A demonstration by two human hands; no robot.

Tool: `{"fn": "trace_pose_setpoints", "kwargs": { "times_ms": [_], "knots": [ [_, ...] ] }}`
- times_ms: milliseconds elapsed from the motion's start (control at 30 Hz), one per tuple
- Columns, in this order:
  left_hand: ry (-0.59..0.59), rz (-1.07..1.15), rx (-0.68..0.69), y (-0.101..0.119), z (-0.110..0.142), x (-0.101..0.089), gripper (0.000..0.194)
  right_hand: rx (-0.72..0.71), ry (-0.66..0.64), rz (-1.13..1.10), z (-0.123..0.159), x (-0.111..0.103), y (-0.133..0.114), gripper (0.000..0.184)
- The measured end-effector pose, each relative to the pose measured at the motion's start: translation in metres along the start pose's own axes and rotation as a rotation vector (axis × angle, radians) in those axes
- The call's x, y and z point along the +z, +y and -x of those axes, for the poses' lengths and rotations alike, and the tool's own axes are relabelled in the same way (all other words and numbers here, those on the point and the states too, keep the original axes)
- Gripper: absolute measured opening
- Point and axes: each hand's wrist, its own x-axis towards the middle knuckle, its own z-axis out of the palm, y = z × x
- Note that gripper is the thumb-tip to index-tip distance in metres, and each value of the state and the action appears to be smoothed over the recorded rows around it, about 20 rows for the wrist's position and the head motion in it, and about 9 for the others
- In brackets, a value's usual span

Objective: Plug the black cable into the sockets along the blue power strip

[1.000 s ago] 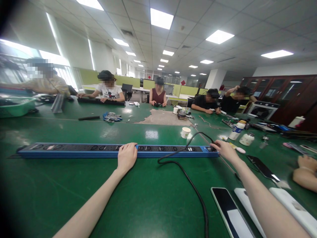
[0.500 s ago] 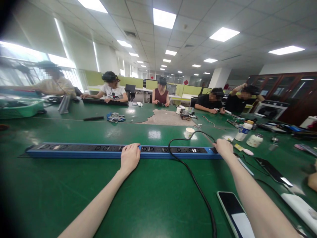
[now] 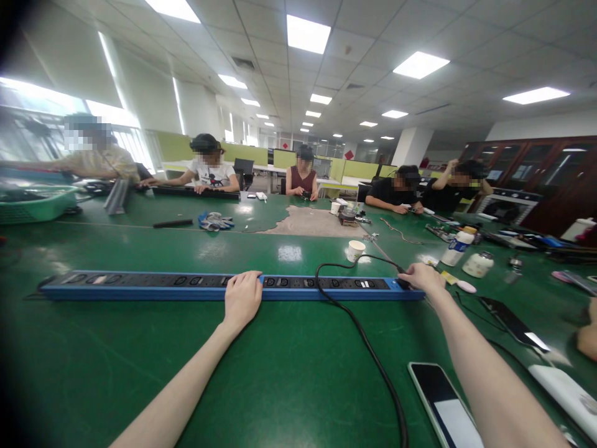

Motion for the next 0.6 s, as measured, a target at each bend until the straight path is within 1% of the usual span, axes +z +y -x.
{"fn": "trace_pose_setpoints", "kwargs": {
  "times_ms": [33, 100, 233, 300, 433, 500, 600],
  "knots": [
    [-0.001, -0.004, -0.001, 0.000, 0.000, 0.000, 0.033, 0.018, -0.013, -0.038, 0.005, 0.002, 0.003, 0.045],
    [-0.004, -0.010, -0.002, 0.000, 0.000, 0.000, 0.033, 0.102, -0.041, -0.080, 0.013, 0.010, 0.008, 0.047],
    [-0.006, -0.013, 0.001, 0.001, 0.000, 0.000, 0.032, 0.168, 0.032, -0.159, 0.022, 0.035, 0.015, 0.045],
    [0.000, -0.005, -0.003, 0.001, 0.000, 0.000, 0.033, 0.181, 0.039, -0.167, 0.022, 0.042, 0.018, 0.045],
    [0.012, 0.009, -0.005, 0.001, 0.000, 0.001, 0.033, 0.195, 0.014, -0.130, 0.019, 0.043, 0.020, 0.047],
    [0.011, 0.006, 0.001, 0.001, 0.000, 0.001, 0.033, 0.226, 0.017, -0.094, 0.019, 0.041, 0.018, 0.047],
    [0.013, 0.008, 0.001, 0.001, 0.000, 0.000, 0.032, 0.341, 0.094, -0.110, 0.020, 0.039, 0.019, 0.050]
  ]
}}
